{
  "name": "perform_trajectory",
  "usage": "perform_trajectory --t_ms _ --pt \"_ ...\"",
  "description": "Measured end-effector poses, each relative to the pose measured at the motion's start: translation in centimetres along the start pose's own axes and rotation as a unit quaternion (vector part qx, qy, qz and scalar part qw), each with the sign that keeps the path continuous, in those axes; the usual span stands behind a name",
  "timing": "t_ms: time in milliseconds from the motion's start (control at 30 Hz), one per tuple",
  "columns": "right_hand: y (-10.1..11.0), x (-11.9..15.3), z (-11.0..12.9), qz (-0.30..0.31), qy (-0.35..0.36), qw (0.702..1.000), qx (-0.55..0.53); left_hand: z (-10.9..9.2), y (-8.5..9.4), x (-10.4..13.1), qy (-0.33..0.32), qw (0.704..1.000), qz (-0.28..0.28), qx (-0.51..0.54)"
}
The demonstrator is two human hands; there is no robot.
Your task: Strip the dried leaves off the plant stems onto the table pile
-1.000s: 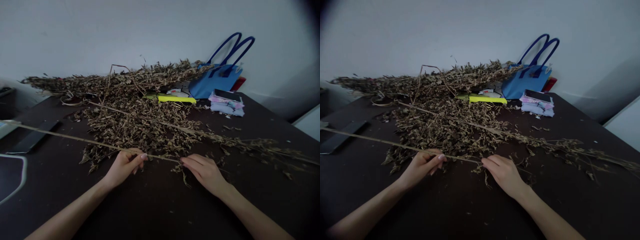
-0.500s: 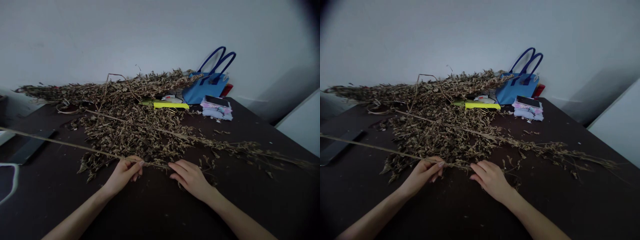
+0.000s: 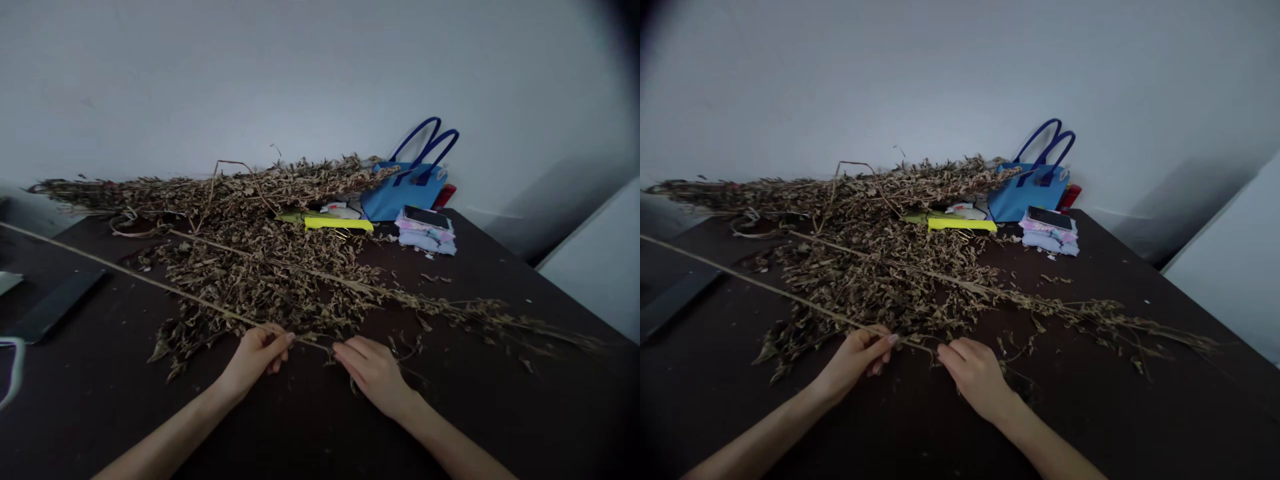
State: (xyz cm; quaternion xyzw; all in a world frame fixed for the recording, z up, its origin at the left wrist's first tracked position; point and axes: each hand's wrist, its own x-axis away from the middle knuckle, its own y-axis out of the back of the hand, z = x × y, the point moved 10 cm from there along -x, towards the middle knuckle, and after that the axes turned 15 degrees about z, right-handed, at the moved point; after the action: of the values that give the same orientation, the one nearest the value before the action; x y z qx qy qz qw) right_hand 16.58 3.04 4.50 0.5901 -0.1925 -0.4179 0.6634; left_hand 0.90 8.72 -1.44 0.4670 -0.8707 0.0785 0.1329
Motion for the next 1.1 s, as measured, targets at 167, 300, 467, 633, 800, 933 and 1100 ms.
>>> perform_trajectory --t_ms 167,300,467,633,800,933,1100 --pt "-0.1 -0.5 -0.4 0.017 0.003 1.0 -0.009 -0.5 -0.2 -0.6 -0.022 0.999 0.021 0.019" --pt "0.2 -1.6 -0.6 0.043 0.008 0.999 -0.012 -1.5 0.0 -0.6 -0.041 0.998 0.047 -0.011" --pt "0.8 -2.9 -1.5 0.064 -0.002 0.998 -0.015 -3.3 0.7 -0.2 -0.073 0.984 0.064 -0.151" --pt "1.3 -2.7 -2.5 0.02 -0.025 0.998 -0.045 -3.8 1.3 -0.1 -0.088 0.972 0.036 -0.217" --pt "0.8 -2.2 -2.7 0.021 -0.032 0.998 -0.049 -2.3 1.3 -0.4 -0.055 0.992 0.019 -0.112" --pt "0.2 -2.1 -2.8 0.035 -0.049 0.995 -0.076 -2.2 0.2 -0.6 -0.065 0.997 0.03 0.005" --pt "-0.7 -2.0 -2.7 0.063 -0.061 0.988 -0.127 -1.2 -1.6 -1.3 -0.05 0.993 0.057 0.095"
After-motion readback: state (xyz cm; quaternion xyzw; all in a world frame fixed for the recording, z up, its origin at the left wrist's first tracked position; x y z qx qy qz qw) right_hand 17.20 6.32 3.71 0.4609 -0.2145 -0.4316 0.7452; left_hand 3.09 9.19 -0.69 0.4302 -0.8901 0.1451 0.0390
